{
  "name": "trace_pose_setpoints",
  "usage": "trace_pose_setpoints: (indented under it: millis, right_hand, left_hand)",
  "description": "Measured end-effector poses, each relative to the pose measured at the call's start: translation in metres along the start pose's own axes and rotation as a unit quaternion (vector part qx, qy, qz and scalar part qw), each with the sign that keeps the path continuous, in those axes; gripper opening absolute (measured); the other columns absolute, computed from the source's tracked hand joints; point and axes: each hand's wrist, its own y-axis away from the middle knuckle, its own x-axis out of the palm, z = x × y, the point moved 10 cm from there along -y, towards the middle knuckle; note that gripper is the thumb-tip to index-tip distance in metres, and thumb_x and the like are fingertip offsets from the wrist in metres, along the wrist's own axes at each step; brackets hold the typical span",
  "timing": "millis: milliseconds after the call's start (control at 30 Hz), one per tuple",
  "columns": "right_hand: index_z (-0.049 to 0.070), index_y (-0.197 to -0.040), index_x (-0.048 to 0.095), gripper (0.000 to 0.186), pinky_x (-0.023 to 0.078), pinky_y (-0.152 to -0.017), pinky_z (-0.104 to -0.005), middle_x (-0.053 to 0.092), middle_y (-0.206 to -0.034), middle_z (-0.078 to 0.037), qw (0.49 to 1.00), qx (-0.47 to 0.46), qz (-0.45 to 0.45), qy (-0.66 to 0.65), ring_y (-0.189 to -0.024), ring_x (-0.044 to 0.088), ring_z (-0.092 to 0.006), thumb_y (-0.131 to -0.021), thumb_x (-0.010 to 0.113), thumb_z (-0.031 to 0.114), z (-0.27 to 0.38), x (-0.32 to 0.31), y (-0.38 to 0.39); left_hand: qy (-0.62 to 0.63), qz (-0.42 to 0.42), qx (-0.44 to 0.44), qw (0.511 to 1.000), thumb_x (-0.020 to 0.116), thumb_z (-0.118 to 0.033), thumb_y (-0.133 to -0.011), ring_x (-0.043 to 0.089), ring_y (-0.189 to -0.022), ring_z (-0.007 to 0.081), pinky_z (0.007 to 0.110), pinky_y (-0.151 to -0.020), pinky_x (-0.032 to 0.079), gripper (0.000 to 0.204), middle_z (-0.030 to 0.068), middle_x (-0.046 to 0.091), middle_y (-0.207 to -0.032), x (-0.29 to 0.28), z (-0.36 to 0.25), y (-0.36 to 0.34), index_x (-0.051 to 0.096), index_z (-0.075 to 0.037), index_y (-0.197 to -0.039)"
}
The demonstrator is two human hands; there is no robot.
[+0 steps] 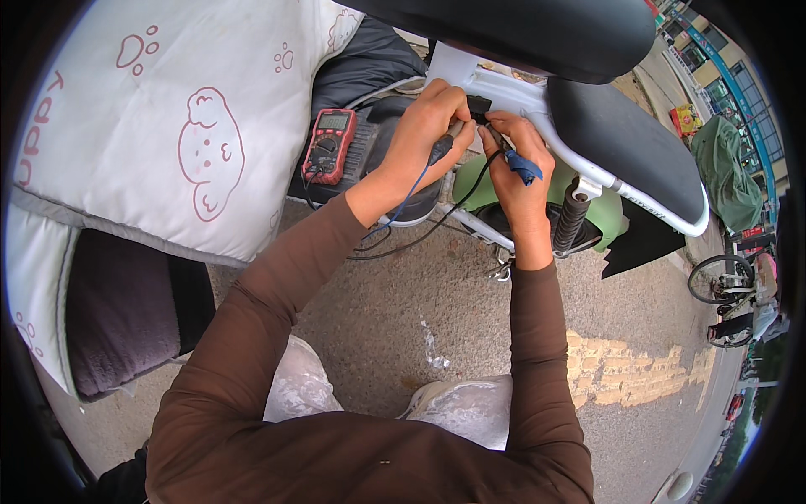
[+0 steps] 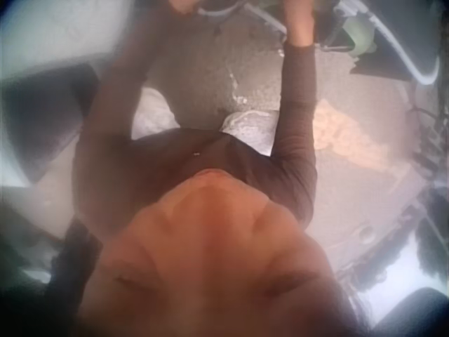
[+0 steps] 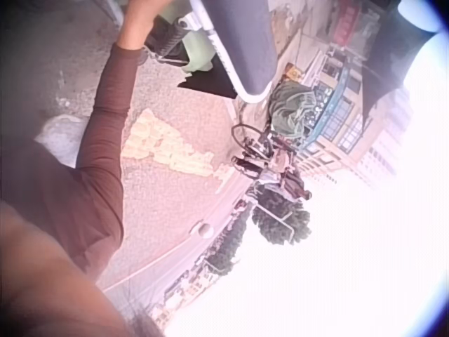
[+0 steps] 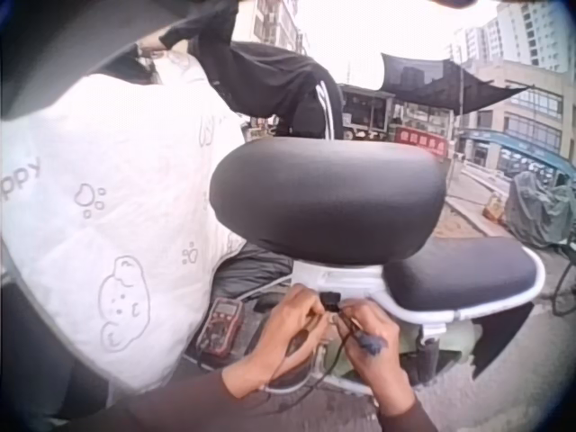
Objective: The person uses a multimeter to test electrical connections on a scooter, repeatedly attaching and detaching probes to a connector under the seat. They then walk to a nearby workbench and place the multimeter on a shelf among tools.
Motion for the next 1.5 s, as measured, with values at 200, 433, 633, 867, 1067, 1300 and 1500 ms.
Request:
trace_pose_setpoints:
  millis: [200,433,633,867,1067,1300,1500]
  right_hand:
    - [-0.001,-0.088,0.061,0.017,0.052,-0.077,-0.0351,0.071,-0.096,-0.011,1.0,0.006,-0.002,-0.007,-0.086,0.067,-0.0298,-0.078,0.076,-0.001,-0.0029,0.0012,0.0018]
    - [0.0,-0.088,0.061,0.017,0.052,-0.077,-0.0354,0.07,-0.096,-0.012,1.0,-0.002,-0.001,0.007,-0.087,0.067,-0.0303,-0.078,0.076,0.0,-0.0016,0.0007,0.0003]
    - [0.0,-0.088,0.061,0.017,0.052,-0.077,-0.0356,0.07,-0.096,-0.011,1.0,0.001,-0.004,-0.004,-0.086,0.067,-0.0303,-0.078,0.076,-0.001,-0.0024,0.001,0.0012]
    - [0.0,-0.089,0.061,0.018,0.052,-0.077,-0.0358,0.071,-0.096,-0.011,1.0,0.0,-0.001,-0.001,-0.086,0.067,-0.0303,-0.078,0.076,-0.001,-0.0028,-0.0001,0.0011]
    - [0.0,-0.089,0.062,0.018,0.052,-0.078,-0.035,0.071,-0.096,-0.012,1.0,-0.001,-0.003,0.004,-0.087,0.067,-0.0303,-0.078,0.076,-0.002,-0.003,0.0015,0.0002]
    - [-0.001,-0.089,0.063,0.017,0.052,-0.08,-0.0347,0.071,-0.098,-0.013,1.0,0.012,0.005,0.015,-0.088,0.067,-0.0298,-0.078,0.075,-0.004,0.0033,-0.001,-0.0011]
    - [-0.002,-0.091,0.061,0.02,0.052,-0.083,-0.0352,0.07,-0.1,-0.015,1.0,0.006,0.015,0.024,-0.091,0.067,-0.0296,-0.077,0.073,-0.009,0.0054,0.0001,-0.0004]
  left_hand:
    - [0.006,-0.002,-0.004,1.0,0.066,-0.006,-0.084,0.051,-0.07,0.0192,0.029,-0.062,0.041,0.015,0.0093,0.048,-0.082,0.0011,0.0024,0.0009,0.051,0.0,-0.082]
    - [-0.004,0.002,-0.003,1.0,0.065,-0.006,-0.084,0.051,-0.07,0.0201,0.03,-0.062,0.04,0.015,0.0095,0.048,-0.081,-0.0003,-0.0015,-0.0011,0.051,0.0,-0.082]
    - [0.004,-0.003,-0.002,1.0,0.065,-0.006,-0.083,0.05,-0.07,0.0201,0.03,-0.061,0.04,0.015,0.0096,0.048,-0.081,-0.0006,-0.0008,-0.0003,0.052,0.0,-0.081]
    - [0.002,-0.004,0.008,1.0,0.065,-0.006,-0.083,0.05,-0.069,0.0206,0.03,-0.061,0.04,0.016,0.0095,0.047,-0.08,0.0007,-0.0017,-0.0012,0.051,0.0,-0.081]
    - [-0.003,0.003,-0.003,1.0,0.065,-0.006,-0.083,0.05,-0.071,0.0221,0.031,-0.063,0.04,0.016,0.0106,0.047,-0.081,-0.0008,-0.0028,-0.0012,0.051,0.0,-0.083]
    - [0.001,-0.014,-0.025,1.0,0.066,-0.001,-0.079,0.052,-0.072,0.0284,0.035,-0.063,0.042,0.018,0.0129,0.047,-0.082,-0.001,-0.0038,-0.0025,0.048,0.0,-0.082]
    - [0.004,-0.019,-0.033,0.999,0.065,0.001,-0.08,0.055,-0.068,0.0306,0.036,-0.061,0.043,0.016,0.0135,0.049,-0.085,-0.0004,-0.0004,-0.0021,0.049,-0.002,-0.083]
